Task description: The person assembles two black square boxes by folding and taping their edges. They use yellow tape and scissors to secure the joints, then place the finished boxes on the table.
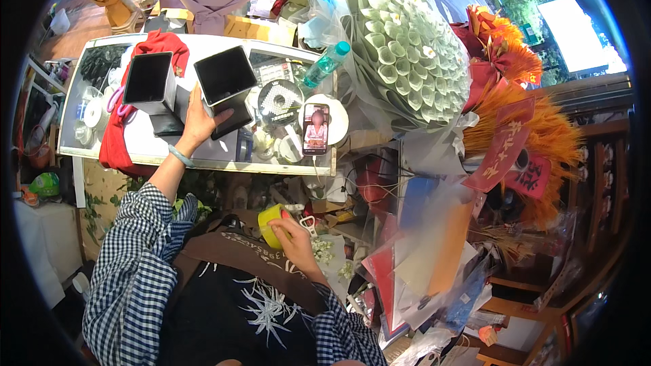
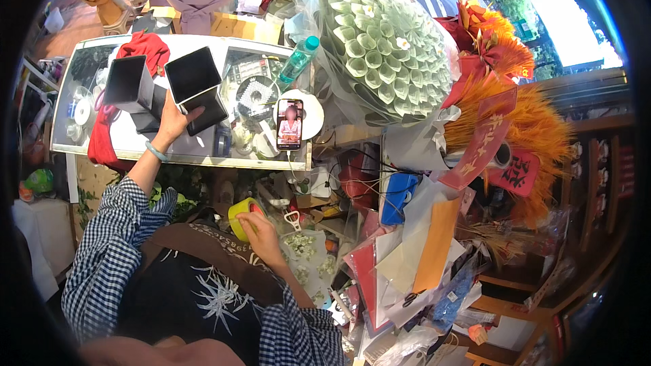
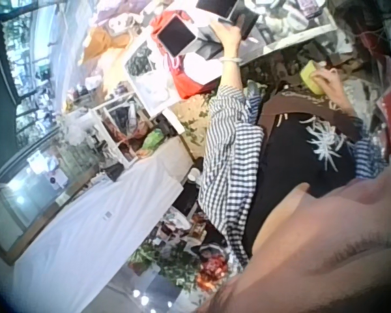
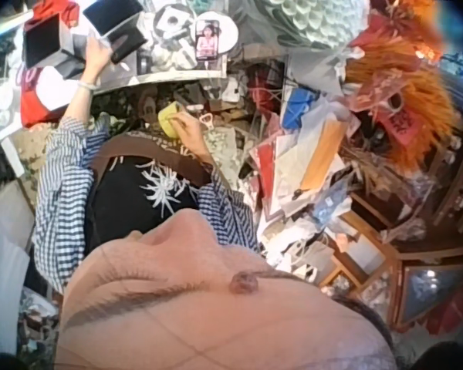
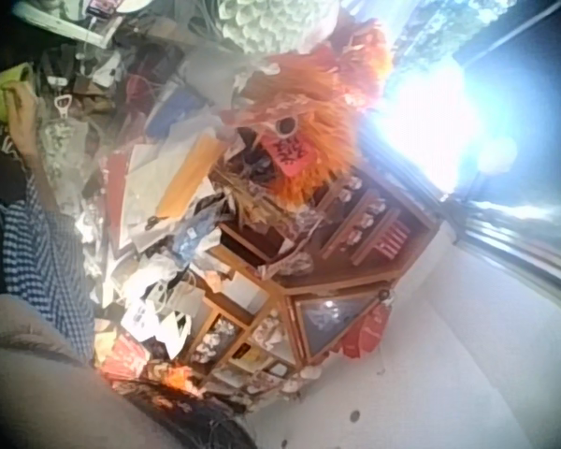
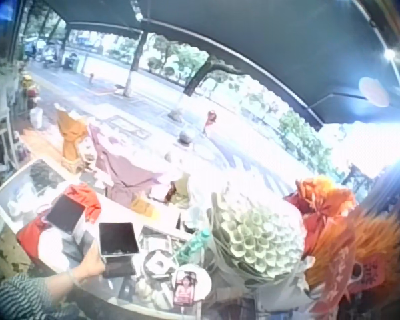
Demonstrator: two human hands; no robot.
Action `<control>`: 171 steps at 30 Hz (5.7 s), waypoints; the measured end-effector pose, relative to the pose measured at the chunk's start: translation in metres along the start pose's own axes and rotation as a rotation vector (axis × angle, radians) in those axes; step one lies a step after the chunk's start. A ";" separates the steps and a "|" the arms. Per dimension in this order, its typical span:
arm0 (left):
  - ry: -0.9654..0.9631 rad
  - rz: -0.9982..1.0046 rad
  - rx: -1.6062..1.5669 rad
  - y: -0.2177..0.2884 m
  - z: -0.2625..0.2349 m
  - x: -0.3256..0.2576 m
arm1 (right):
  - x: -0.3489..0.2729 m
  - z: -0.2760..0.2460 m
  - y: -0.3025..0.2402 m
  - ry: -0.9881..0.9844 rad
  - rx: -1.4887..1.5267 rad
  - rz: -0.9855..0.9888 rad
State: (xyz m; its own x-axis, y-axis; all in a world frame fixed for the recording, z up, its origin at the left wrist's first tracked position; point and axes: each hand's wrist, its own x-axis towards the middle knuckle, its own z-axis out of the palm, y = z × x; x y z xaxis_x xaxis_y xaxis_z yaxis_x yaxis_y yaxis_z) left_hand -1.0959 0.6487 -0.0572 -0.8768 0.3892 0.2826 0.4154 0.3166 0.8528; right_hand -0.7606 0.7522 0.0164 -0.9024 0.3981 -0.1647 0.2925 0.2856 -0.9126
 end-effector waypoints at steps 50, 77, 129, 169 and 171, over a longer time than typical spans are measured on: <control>-0.327 -0.389 -0.443 0.100 -0.042 -0.117 | 0.138 0.011 -0.076 -0.384 -0.402 -0.059; 0.096 -0.684 -0.505 -0.004 -0.029 -0.127 | 0.186 0.025 -0.040 -0.399 -0.816 -0.052; -0.189 -0.256 0.054 0.003 -0.001 -0.151 | 0.200 0.060 -0.014 -0.463 -0.974 -0.021; -0.481 -0.804 -1.032 0.053 -0.051 -0.075 | 0.158 -0.039 -0.053 -0.282 -0.869 -0.158; -0.468 -0.753 -1.101 0.056 -0.051 -0.072 | 0.156 -0.040 -0.053 -0.253 -0.805 -0.171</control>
State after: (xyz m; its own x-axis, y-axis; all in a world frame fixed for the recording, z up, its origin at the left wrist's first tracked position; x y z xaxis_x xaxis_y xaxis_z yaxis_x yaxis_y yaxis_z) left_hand -1.0224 0.5945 -0.0078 -0.5501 0.7479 -0.3716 -0.6987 -0.1684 0.6953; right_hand -0.9041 0.8344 0.0538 -0.9699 0.1143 -0.2150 0.1951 0.8932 -0.4051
